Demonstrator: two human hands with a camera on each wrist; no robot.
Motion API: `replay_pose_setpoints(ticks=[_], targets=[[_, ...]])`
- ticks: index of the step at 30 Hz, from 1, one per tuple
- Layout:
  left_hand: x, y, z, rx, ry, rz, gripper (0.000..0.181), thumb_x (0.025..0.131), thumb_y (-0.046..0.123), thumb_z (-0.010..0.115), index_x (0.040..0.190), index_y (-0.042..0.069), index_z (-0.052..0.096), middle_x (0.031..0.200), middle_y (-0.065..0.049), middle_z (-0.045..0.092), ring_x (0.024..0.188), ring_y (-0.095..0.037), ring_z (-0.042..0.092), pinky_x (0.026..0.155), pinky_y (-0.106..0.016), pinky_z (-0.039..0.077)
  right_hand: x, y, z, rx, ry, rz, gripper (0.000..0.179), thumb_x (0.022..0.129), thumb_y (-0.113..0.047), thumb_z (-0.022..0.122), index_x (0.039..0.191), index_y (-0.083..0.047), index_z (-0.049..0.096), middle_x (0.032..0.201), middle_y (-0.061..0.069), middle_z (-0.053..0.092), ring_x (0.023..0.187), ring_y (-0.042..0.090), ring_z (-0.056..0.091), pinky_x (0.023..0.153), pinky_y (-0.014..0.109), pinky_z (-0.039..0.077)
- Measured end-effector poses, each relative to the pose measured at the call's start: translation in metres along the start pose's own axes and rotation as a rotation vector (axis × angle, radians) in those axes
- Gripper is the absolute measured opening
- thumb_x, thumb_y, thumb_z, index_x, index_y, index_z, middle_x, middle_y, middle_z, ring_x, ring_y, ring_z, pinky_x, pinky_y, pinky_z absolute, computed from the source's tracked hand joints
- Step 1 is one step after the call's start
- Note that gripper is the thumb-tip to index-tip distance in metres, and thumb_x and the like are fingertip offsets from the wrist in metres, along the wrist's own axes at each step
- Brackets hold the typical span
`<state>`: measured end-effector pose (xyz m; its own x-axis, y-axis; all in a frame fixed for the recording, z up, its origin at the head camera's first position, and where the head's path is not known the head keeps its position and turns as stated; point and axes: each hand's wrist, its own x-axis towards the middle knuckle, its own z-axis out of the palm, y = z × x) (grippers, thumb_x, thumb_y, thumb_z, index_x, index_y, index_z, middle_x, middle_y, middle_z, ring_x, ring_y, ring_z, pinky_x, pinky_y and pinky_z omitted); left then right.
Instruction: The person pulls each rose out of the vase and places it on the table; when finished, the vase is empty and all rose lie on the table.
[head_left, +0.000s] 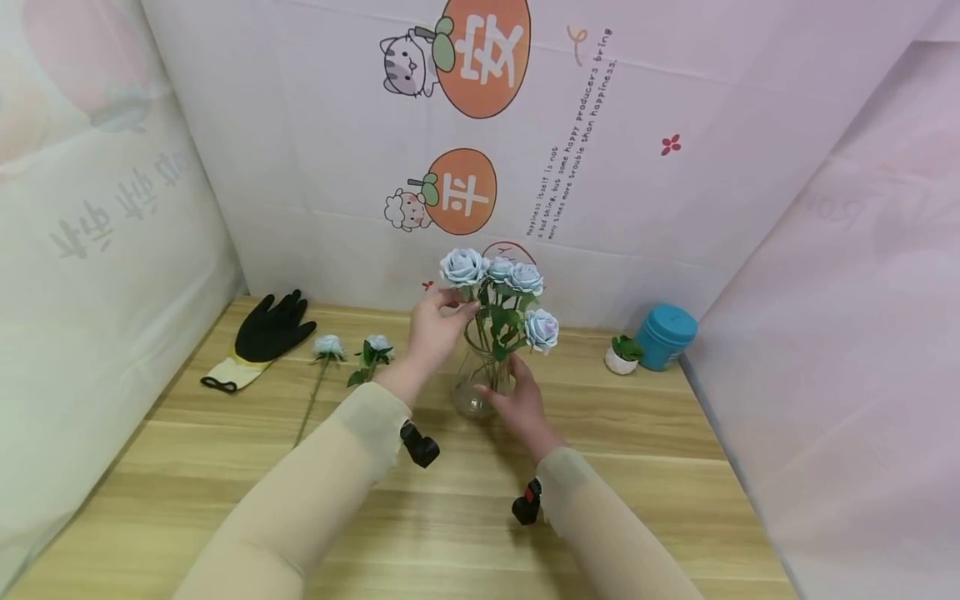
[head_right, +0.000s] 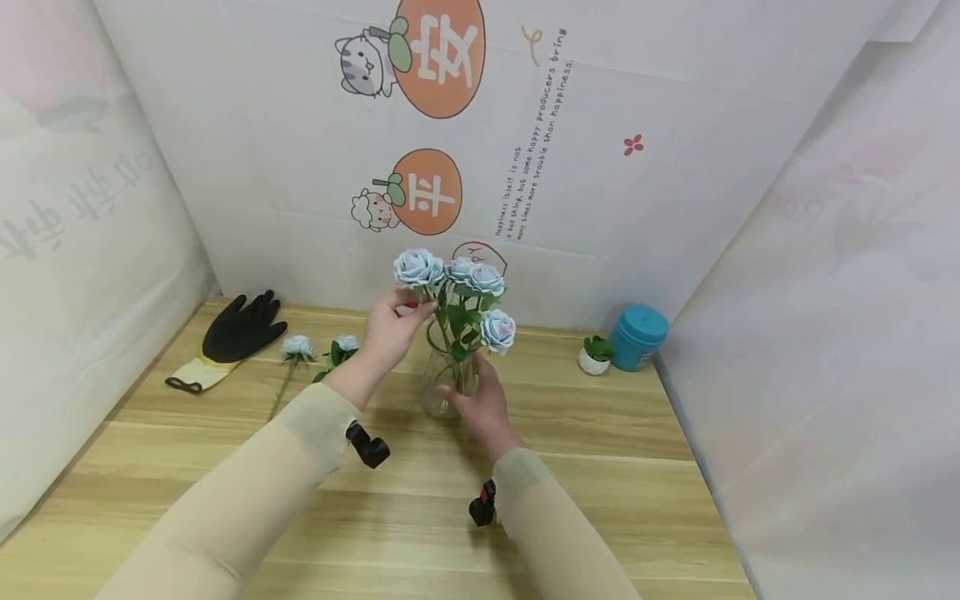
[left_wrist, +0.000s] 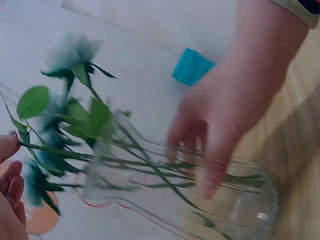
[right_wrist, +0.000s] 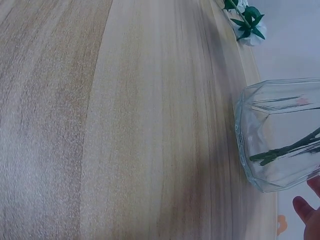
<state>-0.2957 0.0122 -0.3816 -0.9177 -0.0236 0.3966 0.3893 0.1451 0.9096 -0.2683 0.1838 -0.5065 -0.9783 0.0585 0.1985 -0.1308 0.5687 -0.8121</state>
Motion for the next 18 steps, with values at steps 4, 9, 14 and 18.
replay_pose_setpoints(ticks=[4, 9, 14, 18], targets=[[0.001, 0.024, -0.01, 0.0, 0.042, 0.17, 0.013, 0.09, 0.012, 0.074, 0.092, 0.001, 0.067, 0.101, -0.008, 0.061, 0.097, -0.022, 0.057, 0.086, -0.045, 0.046, 0.001, -0.001, 0.001, 0.003, 0.02, -0.04, 0.079, 0.08, -0.022, 0.085, 0.147, -0.011, 0.044, 0.142, 0.013, 0.051, 0.129, 0.03, 0.048, 0.107, 0.046, 0.038], [0.001, 0.052, -0.028, 0.008, 0.124, 0.389, 0.011, 0.093, 0.01, 0.069, 0.097, -0.001, 0.066, 0.091, -0.011, 0.067, 0.084, -0.022, 0.059, 0.072, -0.038, 0.044, 0.0, -0.002, 0.001, -0.02, -0.004, -0.003, 0.081, 0.08, -0.029, 0.084, 0.148, -0.013, 0.042, 0.144, 0.014, 0.049, 0.131, 0.029, 0.046, 0.109, 0.043, 0.036], [0.002, 0.073, -0.051, 0.003, 0.241, 0.541, 0.01, 0.093, 0.007, 0.068, 0.094, -0.003, 0.066, 0.084, -0.013, 0.069, 0.078, -0.023, 0.059, 0.067, -0.029, 0.039, 0.0, -0.001, 0.001, -0.018, -0.01, 0.002, 0.08, 0.081, -0.03, 0.084, 0.147, -0.013, 0.043, 0.145, 0.013, 0.048, 0.132, 0.028, 0.045, 0.11, 0.043, 0.036], [0.001, 0.079, -0.07, -0.003, 0.306, 0.515, 0.009, 0.093, 0.005, 0.069, 0.093, -0.004, 0.067, 0.082, -0.013, 0.068, 0.077, -0.018, 0.058, 0.063, -0.027, 0.035, -0.001, -0.001, 0.002, -0.005, -0.004, 0.011, 0.081, 0.081, -0.029, 0.083, 0.148, -0.012, 0.042, 0.146, 0.013, 0.047, 0.133, 0.029, 0.044, 0.11, 0.044, 0.035]])
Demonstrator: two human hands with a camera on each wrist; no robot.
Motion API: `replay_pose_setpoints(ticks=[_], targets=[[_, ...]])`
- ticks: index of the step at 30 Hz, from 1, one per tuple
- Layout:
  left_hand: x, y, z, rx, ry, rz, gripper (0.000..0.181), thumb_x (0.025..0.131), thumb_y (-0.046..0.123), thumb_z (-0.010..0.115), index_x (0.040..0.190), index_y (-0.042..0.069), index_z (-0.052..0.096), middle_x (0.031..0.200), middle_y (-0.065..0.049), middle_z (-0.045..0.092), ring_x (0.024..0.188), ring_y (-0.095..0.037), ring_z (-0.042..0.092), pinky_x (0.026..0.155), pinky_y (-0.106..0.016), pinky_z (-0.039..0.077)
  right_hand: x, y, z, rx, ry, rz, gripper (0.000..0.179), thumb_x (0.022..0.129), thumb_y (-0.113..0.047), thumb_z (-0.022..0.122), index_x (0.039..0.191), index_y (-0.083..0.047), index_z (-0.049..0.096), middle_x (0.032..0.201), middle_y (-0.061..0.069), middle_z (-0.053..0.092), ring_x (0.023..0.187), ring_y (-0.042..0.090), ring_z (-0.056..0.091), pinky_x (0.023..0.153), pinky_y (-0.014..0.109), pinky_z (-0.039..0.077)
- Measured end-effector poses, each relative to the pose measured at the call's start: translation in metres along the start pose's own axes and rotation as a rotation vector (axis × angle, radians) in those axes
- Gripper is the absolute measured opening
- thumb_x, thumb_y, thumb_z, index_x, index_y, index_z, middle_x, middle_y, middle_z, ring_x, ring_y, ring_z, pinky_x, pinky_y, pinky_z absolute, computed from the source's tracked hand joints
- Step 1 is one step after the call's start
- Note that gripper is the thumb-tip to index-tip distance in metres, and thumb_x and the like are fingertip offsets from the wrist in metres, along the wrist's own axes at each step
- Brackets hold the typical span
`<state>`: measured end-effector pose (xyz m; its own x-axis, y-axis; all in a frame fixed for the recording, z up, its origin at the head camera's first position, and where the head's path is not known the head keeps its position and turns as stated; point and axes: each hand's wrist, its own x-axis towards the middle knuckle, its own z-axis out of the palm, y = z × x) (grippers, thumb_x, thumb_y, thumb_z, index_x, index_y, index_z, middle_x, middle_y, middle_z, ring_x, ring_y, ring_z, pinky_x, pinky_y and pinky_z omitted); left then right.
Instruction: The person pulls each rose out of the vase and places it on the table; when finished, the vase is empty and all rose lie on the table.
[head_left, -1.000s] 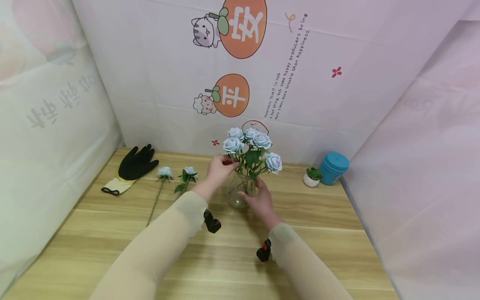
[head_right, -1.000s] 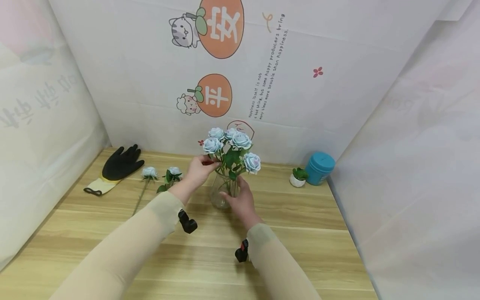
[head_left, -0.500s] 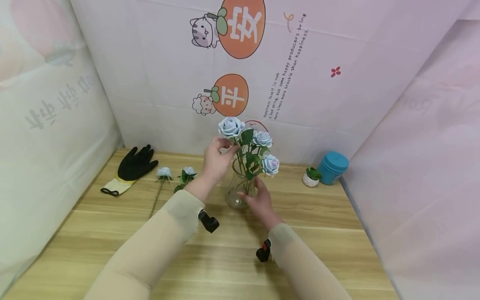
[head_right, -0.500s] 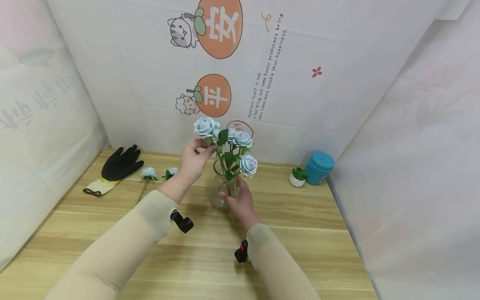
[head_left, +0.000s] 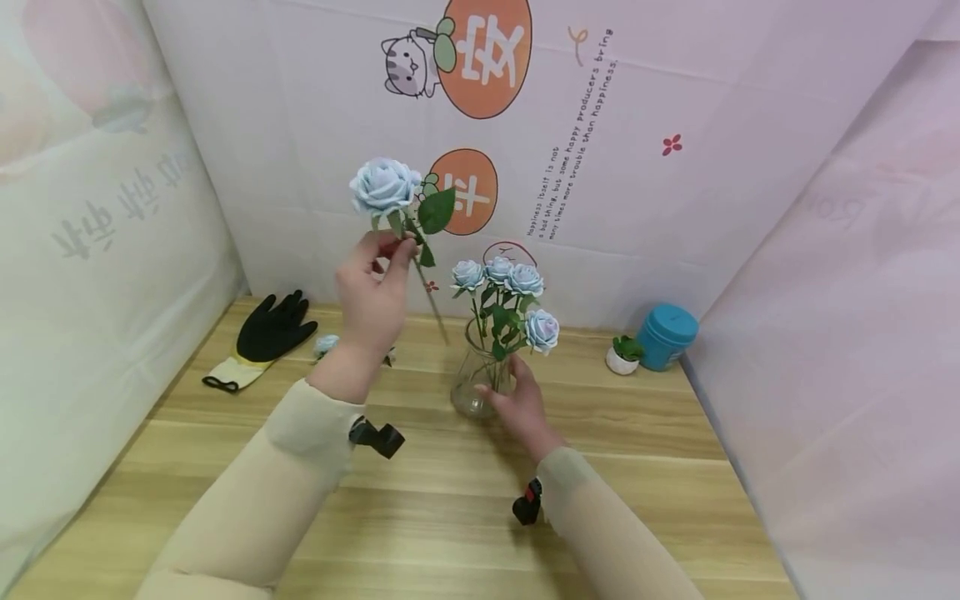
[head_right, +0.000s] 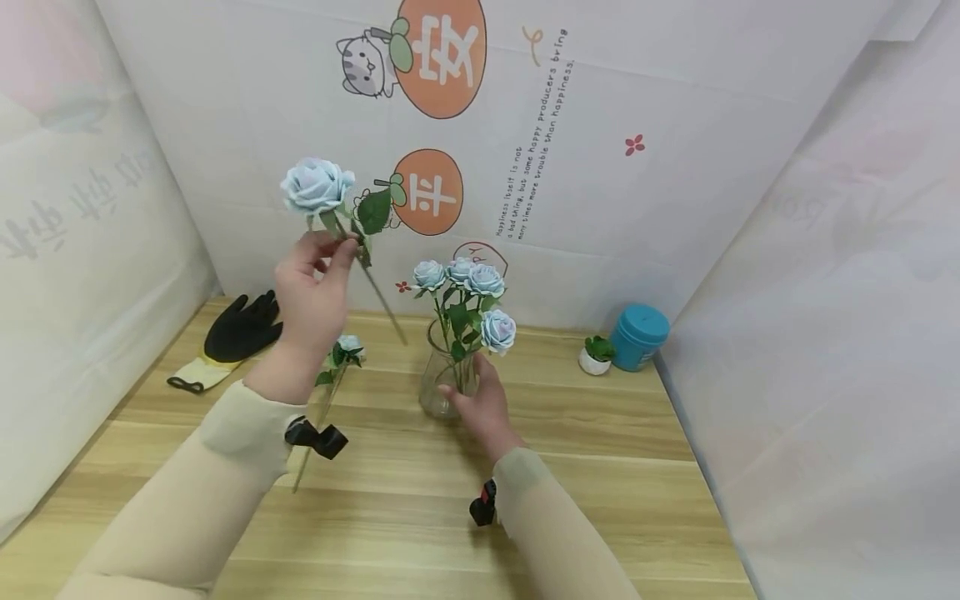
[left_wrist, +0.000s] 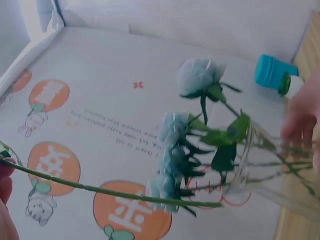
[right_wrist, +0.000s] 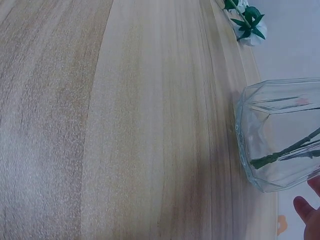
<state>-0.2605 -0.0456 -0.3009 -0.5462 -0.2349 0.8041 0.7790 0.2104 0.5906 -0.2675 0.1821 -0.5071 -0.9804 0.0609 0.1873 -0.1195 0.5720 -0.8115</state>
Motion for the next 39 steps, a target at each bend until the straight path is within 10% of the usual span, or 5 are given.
replay_pose_setpoints(ticks=[6, 12, 17, 23, 39], targets=[[-0.012, -0.02, -0.019, 0.078, -0.074, -0.333, 0.014, 0.093, 0.008, 0.07, 0.096, -0.006, 0.072, 0.083, -0.014, 0.066, 0.074, -0.015, 0.055, 0.059, -0.024, 0.041, 0.0, -0.001, -0.001, -0.004, -0.008, 0.026, 0.085, 0.08, -0.034, 0.083, 0.15, -0.012, 0.04, 0.148, 0.013, 0.045, 0.134, 0.029, 0.043, 0.11, 0.043, 0.035], [-0.048, -0.068, -0.023, 0.279, -0.378, -0.705, 0.016, 0.094, 0.019, 0.07, 0.098, 0.004, 0.073, 0.089, -0.008, 0.067, 0.075, -0.021, 0.059, 0.06, -0.029, 0.049, 0.001, 0.0, -0.001, -0.016, -0.012, 0.024, 0.086, 0.081, -0.033, 0.083, 0.151, -0.011, 0.037, 0.149, 0.015, 0.043, 0.135, 0.03, 0.042, 0.11, 0.044, 0.035], [-0.087, -0.112, -0.023, 0.37, -0.563, -0.795, 0.016, 0.095, 0.019, 0.069, 0.092, 0.004, 0.074, 0.09, -0.009, 0.069, 0.073, -0.023, 0.058, 0.059, -0.033, 0.047, 0.001, -0.001, -0.001, -0.022, -0.011, 0.034, 0.086, 0.081, -0.035, 0.083, 0.151, -0.012, 0.038, 0.148, 0.014, 0.044, 0.134, 0.029, 0.043, 0.109, 0.044, 0.036], [-0.115, -0.141, -0.023, 0.425, -0.593, -0.863, 0.016, 0.096, 0.017, 0.067, 0.09, 0.004, 0.074, 0.106, -0.011, 0.07, 0.091, -0.028, 0.063, 0.061, -0.035, 0.047, 0.001, -0.001, -0.001, -0.034, -0.012, 0.029, 0.085, 0.08, -0.036, 0.082, 0.151, -0.017, 0.039, 0.148, 0.011, 0.045, 0.133, 0.028, 0.044, 0.109, 0.044, 0.037], [-0.14, -0.166, -0.016, 0.47, -0.627, -0.96, 0.019, 0.096, 0.012, 0.065, 0.109, 0.0, 0.07, 0.117, -0.015, 0.067, 0.106, -0.034, 0.061, 0.076, -0.041, 0.051, 0.001, 0.001, 0.0, -0.051, -0.01, 0.023, 0.085, 0.081, -0.038, 0.081, 0.151, -0.016, 0.038, 0.148, 0.012, 0.045, 0.133, 0.027, 0.044, 0.109, 0.042, 0.037]])
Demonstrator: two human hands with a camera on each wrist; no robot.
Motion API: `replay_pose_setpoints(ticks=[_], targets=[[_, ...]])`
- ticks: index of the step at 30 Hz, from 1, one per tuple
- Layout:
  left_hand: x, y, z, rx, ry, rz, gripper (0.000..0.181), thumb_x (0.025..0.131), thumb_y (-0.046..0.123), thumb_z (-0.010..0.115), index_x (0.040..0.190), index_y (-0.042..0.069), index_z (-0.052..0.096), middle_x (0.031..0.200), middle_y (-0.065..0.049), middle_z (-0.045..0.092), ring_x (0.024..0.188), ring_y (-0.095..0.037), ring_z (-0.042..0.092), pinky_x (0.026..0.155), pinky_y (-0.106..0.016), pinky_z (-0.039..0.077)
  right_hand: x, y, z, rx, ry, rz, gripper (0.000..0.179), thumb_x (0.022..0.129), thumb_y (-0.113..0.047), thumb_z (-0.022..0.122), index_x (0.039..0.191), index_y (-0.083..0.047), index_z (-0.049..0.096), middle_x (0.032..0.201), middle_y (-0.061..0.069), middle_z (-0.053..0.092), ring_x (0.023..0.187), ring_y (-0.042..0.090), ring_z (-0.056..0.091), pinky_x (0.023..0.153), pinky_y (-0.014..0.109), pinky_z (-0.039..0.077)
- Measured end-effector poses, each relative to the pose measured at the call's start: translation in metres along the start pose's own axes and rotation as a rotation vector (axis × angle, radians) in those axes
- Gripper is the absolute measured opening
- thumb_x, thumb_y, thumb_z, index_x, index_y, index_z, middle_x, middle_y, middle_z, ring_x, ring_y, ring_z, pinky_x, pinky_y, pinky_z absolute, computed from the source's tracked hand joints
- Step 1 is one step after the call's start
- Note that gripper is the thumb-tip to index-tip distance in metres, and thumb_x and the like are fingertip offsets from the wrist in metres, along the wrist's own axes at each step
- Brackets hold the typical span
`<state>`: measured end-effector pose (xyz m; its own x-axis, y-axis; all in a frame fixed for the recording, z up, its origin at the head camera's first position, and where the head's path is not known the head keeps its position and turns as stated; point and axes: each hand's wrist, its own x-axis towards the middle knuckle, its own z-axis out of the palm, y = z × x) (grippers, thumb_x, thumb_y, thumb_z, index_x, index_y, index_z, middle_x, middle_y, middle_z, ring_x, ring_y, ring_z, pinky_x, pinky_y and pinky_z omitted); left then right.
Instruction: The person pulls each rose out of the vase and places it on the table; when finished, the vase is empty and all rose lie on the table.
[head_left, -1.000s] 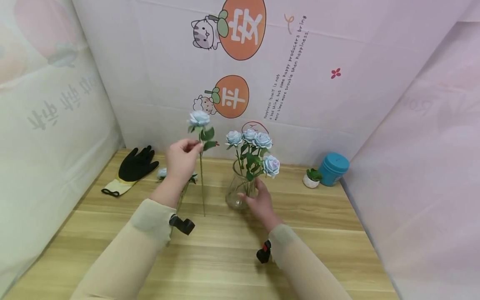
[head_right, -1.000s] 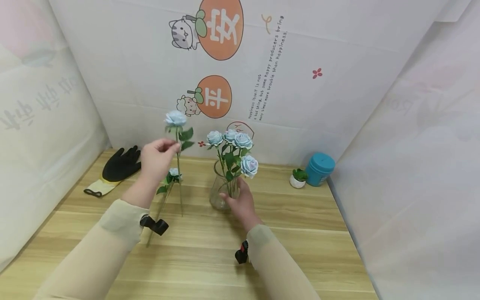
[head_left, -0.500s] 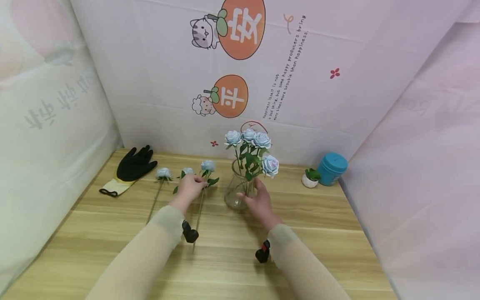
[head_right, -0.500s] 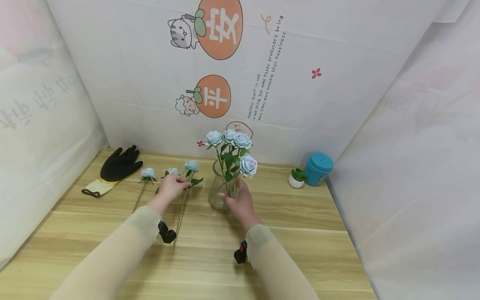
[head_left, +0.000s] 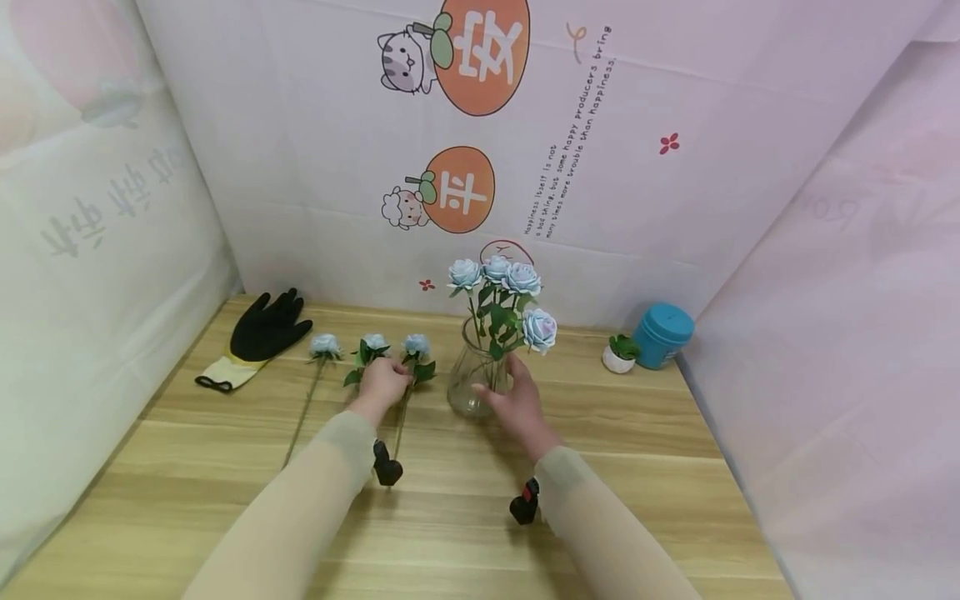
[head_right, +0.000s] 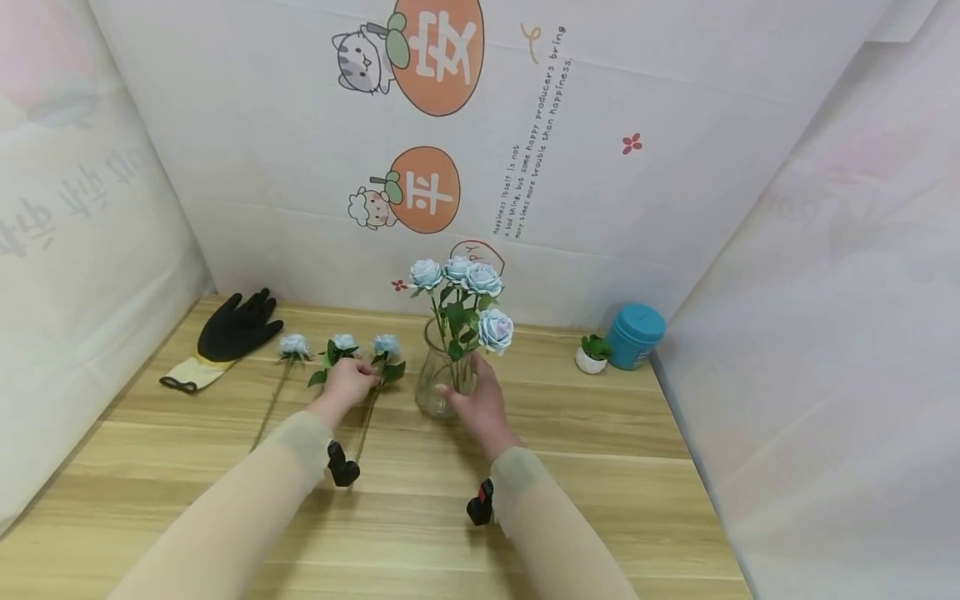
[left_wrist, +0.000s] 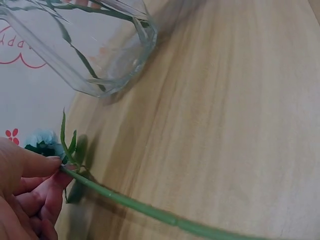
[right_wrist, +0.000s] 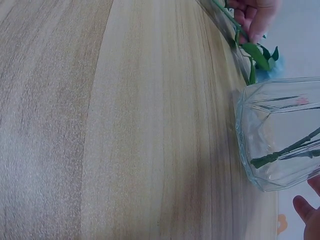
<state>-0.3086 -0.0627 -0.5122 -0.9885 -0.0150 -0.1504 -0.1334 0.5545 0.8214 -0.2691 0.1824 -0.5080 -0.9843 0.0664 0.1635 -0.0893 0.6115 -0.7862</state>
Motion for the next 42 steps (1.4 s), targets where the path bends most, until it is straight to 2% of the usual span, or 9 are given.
replay_pose_setpoints(ticks=[7, 13, 16, 19, 25, 27, 29, 35, 42], targets=[[0.001, -0.006, 0.003, -0.044, -0.021, -0.001, 0.018, 0.096, 0.005, 0.061, 0.111, -0.001, 0.068, 0.12, -0.015, 0.066, 0.116, -0.037, 0.057, 0.08, -0.042, 0.051, -0.002, -0.002, 0.0, 0.019, 0.004, 0.001, 0.083, 0.081, -0.034, 0.082, 0.149, -0.014, 0.04, 0.147, 0.012, 0.046, 0.133, 0.028, 0.044, 0.109, 0.044, 0.036], [-0.002, 0.003, -0.002, -0.028, 0.021, 0.032, 0.013, 0.096, 0.01, 0.064, 0.105, 0.003, 0.07, 0.108, -0.014, 0.067, 0.1, -0.033, 0.062, 0.074, -0.041, 0.051, 0.0, -0.002, -0.001, 0.025, 0.008, -0.021, 0.083, 0.081, -0.034, 0.083, 0.149, -0.014, 0.041, 0.147, 0.013, 0.046, 0.133, 0.029, 0.044, 0.109, 0.045, 0.036], [-0.004, 0.016, -0.001, -0.039, 0.065, 0.08, 0.01, 0.096, 0.013, 0.066, 0.101, 0.006, 0.07, 0.101, -0.01, 0.067, 0.091, -0.027, 0.062, 0.072, -0.04, 0.051, 0.0, -0.002, -0.002, 0.021, 0.003, -0.019, 0.083, 0.081, -0.035, 0.082, 0.149, -0.014, 0.04, 0.147, 0.012, 0.046, 0.133, 0.028, 0.044, 0.109, 0.044, 0.037], [-0.006, 0.037, 0.003, -0.12, 0.1, 0.146, 0.007, 0.095, 0.013, 0.067, 0.098, 0.008, 0.071, 0.096, -0.007, 0.067, 0.088, -0.024, 0.062, 0.073, -0.038, 0.052, 0.001, -0.003, -0.002, 0.024, 0.0, -0.019, 0.082, 0.082, -0.033, 0.082, 0.15, -0.014, 0.04, 0.147, 0.012, 0.046, 0.133, 0.028, 0.044, 0.109, 0.045, 0.036], [-0.015, 0.082, 0.01, -0.27, 0.036, 0.339, 0.02, 0.089, 0.005, 0.071, 0.109, 0.002, 0.068, 0.105, -0.011, 0.067, 0.095, -0.026, 0.063, 0.081, -0.037, 0.054, 0.002, -0.002, -0.001, 0.04, 0.013, -0.034, 0.079, 0.081, -0.029, 0.084, 0.148, -0.019, 0.043, 0.146, 0.007, 0.049, 0.132, 0.025, 0.045, 0.11, 0.043, 0.035], [-0.02, 0.09, 0.011, -0.302, 0.017, 0.37, 0.028, 0.088, 0.002, 0.071, 0.115, 0.002, 0.066, 0.112, -0.012, 0.065, 0.102, -0.026, 0.06, 0.088, -0.038, 0.052, 0.002, -0.002, -0.001, 0.042, 0.016, -0.044, 0.079, 0.08, -0.029, 0.084, 0.147, -0.02, 0.044, 0.145, 0.007, 0.049, 0.132, 0.025, 0.046, 0.11, 0.044, 0.035], [-0.023, 0.093, 0.011, -0.315, 0.038, 0.39, 0.031, 0.088, 0.0, 0.07, 0.118, 0.002, 0.064, 0.116, -0.011, 0.063, 0.106, -0.025, 0.058, 0.092, -0.039, 0.049, 0.003, -0.001, 0.0, 0.047, 0.016, -0.045, 0.078, 0.08, -0.028, 0.085, 0.147, -0.02, 0.044, 0.145, 0.006, 0.05, 0.131, 0.024, 0.046, 0.11, 0.043, 0.035], [-0.025, 0.101, 0.01, -0.355, 0.143, 0.396, 0.024, 0.094, 0.009, 0.066, 0.117, 0.004, 0.067, 0.115, -0.009, 0.061, 0.107, -0.024, 0.056, 0.09, -0.039, 0.047, 0.004, -0.001, 0.002, 0.05, 0.013, -0.045, 0.079, 0.08, -0.027, 0.084, 0.147, -0.02, 0.044, 0.145, 0.006, 0.05, 0.131, 0.023, 0.046, 0.11, 0.042, 0.035], [-0.002, 0.122, 0.012, -0.355, 0.043, 0.287, 0.032, 0.093, 0.021, 0.071, 0.12, 0.004, 0.07, 0.119, -0.013, 0.066, 0.108, -0.027, 0.06, 0.09, -0.039, 0.051, 0.001, -0.003, 0.0, 0.044, 0.023, -0.034, 0.08, 0.081, -0.025, 0.084, 0.149, -0.015, 0.042, 0.145, 0.01, 0.049, 0.131, 0.027, 0.046, 0.109, 0.043, 0.036]])
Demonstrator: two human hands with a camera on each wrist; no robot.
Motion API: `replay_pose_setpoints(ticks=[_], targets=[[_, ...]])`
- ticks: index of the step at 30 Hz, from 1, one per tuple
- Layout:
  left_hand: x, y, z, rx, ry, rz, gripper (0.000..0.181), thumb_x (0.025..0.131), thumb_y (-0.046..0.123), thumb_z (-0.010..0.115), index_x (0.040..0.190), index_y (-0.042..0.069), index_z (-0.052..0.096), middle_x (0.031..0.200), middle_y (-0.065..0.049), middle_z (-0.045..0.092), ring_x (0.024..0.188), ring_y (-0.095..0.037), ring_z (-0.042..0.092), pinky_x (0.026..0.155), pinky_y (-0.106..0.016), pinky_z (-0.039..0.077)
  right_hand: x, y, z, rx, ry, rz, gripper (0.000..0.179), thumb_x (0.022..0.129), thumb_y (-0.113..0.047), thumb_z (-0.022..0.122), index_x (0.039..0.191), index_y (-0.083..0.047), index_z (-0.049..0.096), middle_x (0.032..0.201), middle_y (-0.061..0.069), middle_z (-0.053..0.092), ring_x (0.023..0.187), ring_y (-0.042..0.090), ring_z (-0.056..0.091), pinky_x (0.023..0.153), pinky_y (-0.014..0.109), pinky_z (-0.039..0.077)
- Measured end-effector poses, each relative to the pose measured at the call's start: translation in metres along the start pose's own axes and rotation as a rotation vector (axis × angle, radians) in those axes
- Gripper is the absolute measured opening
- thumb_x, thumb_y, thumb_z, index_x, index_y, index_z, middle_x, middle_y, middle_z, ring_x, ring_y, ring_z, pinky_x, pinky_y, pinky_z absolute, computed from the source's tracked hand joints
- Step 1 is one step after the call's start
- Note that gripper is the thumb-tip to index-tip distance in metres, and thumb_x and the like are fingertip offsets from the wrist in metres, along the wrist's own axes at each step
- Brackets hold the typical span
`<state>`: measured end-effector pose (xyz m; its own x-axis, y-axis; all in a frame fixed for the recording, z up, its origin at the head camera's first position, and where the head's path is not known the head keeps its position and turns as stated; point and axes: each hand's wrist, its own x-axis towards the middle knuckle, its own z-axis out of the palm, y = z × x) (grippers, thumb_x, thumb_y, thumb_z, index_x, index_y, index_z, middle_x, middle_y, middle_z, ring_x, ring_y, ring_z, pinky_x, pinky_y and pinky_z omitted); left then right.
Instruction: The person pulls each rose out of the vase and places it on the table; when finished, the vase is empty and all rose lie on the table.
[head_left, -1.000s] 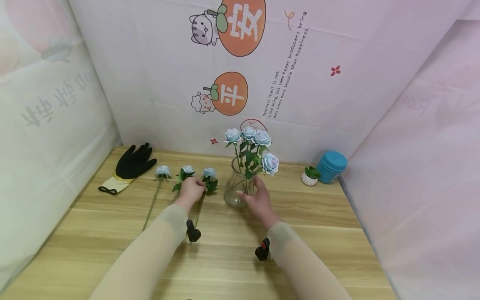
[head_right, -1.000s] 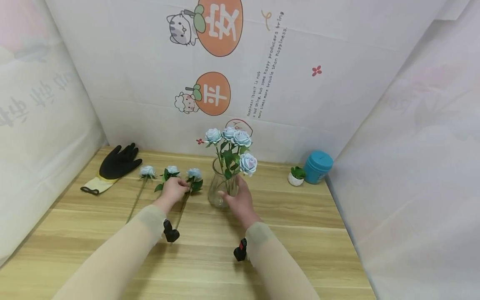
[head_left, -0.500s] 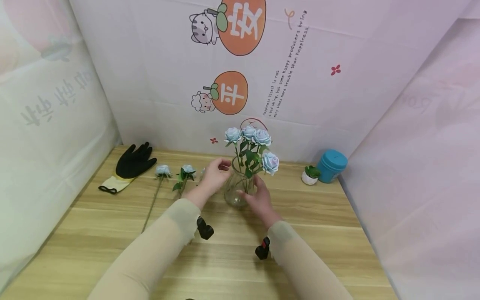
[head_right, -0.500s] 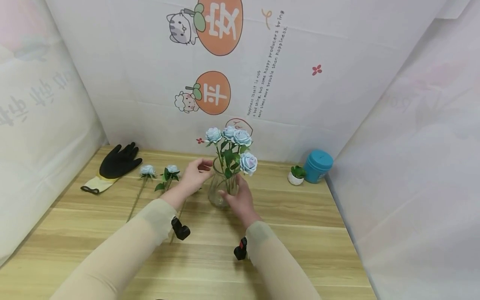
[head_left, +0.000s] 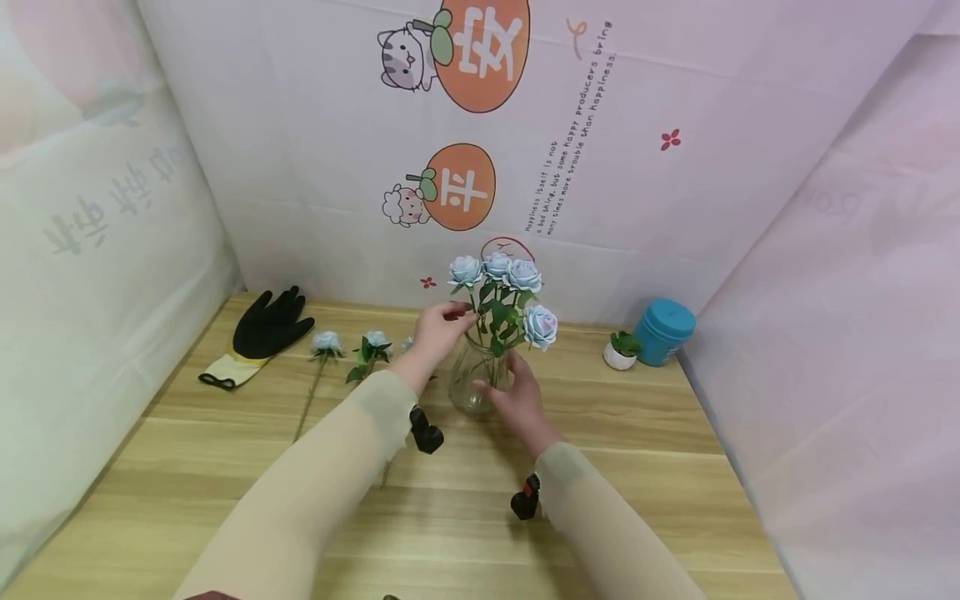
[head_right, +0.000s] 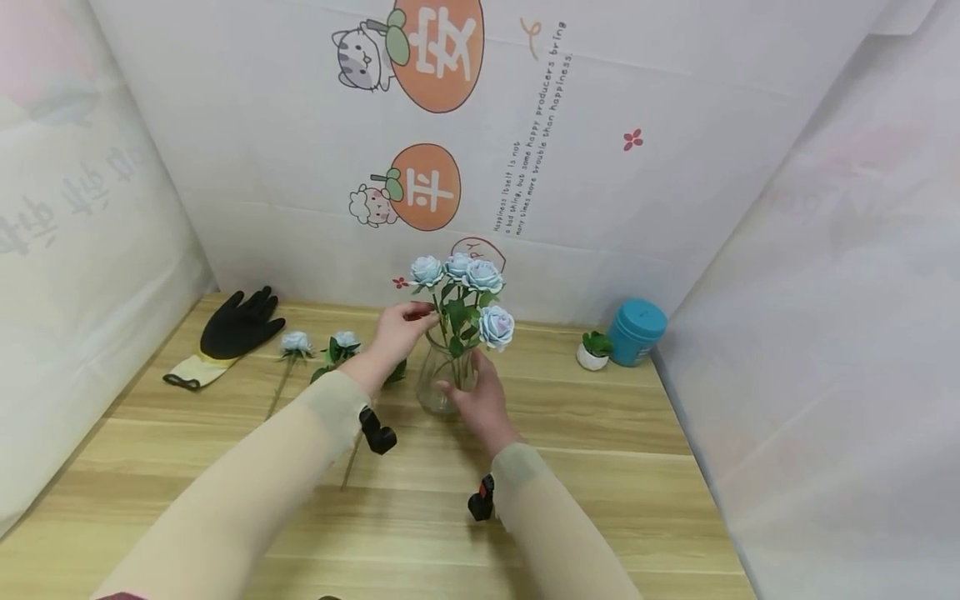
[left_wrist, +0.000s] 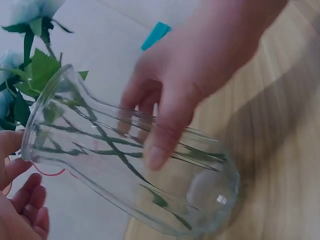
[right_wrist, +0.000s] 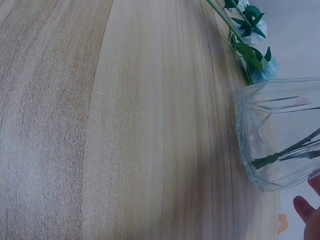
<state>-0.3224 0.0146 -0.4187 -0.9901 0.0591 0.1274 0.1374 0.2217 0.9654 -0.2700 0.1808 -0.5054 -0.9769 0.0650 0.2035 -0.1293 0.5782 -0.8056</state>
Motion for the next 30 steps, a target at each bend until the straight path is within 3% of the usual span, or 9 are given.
replay_pose_setpoints(ticks=[4, 15, 21, 30], targets=[[0.009, 0.004, 0.003, -0.014, 0.017, -0.037, 0.023, 0.093, 0.017, 0.07, 0.111, 0.002, 0.073, 0.113, -0.012, 0.069, 0.107, -0.027, 0.061, 0.09, -0.038, 0.05, 0.0, 0.0, 0.0, -0.003, -0.011, -0.009, 0.081, 0.081, -0.029, 0.084, 0.149, -0.015, 0.042, 0.145, 0.01, 0.049, 0.131, 0.027, 0.046, 0.109, 0.044, 0.037], [0.003, 0.021, 0.0, -0.112, 0.099, 0.072, 0.015, 0.093, 0.014, 0.07, 0.102, 0.001, 0.074, 0.1, -0.01, 0.069, 0.092, -0.023, 0.062, 0.078, -0.034, 0.051, 0.0, 0.001, 0.002, 0.007, -0.005, -0.007, 0.081, 0.081, -0.029, 0.084, 0.15, -0.018, 0.042, 0.146, 0.007, 0.047, 0.132, 0.025, 0.045, 0.108, 0.043, 0.037], [-0.002, 0.04, -0.005, -0.195, 0.166, 0.196, 0.012, 0.092, 0.011, 0.072, 0.097, 0.0, 0.075, 0.091, -0.009, 0.069, 0.085, -0.018, 0.06, 0.07, -0.028, 0.048, 0.001, 0.001, 0.002, -0.004, -0.005, -0.007, 0.08, 0.081, -0.028, 0.084, 0.149, -0.019, 0.042, 0.146, 0.006, 0.048, 0.131, 0.024, 0.045, 0.108, 0.042, 0.037], [-0.011, 0.077, -0.025, -0.227, 0.253, 0.4, 0.011, 0.093, 0.009, 0.07, 0.095, -0.001, 0.07, 0.09, -0.01, 0.071, 0.08, -0.012, 0.058, 0.064, -0.025, 0.042, 0.001, 0.002, 0.001, -0.016, -0.007, 0.015, 0.08, 0.079, -0.034, 0.084, 0.147, -0.019, 0.044, 0.143, 0.005, 0.05, 0.132, 0.023, 0.045, 0.109, 0.042, 0.036]])
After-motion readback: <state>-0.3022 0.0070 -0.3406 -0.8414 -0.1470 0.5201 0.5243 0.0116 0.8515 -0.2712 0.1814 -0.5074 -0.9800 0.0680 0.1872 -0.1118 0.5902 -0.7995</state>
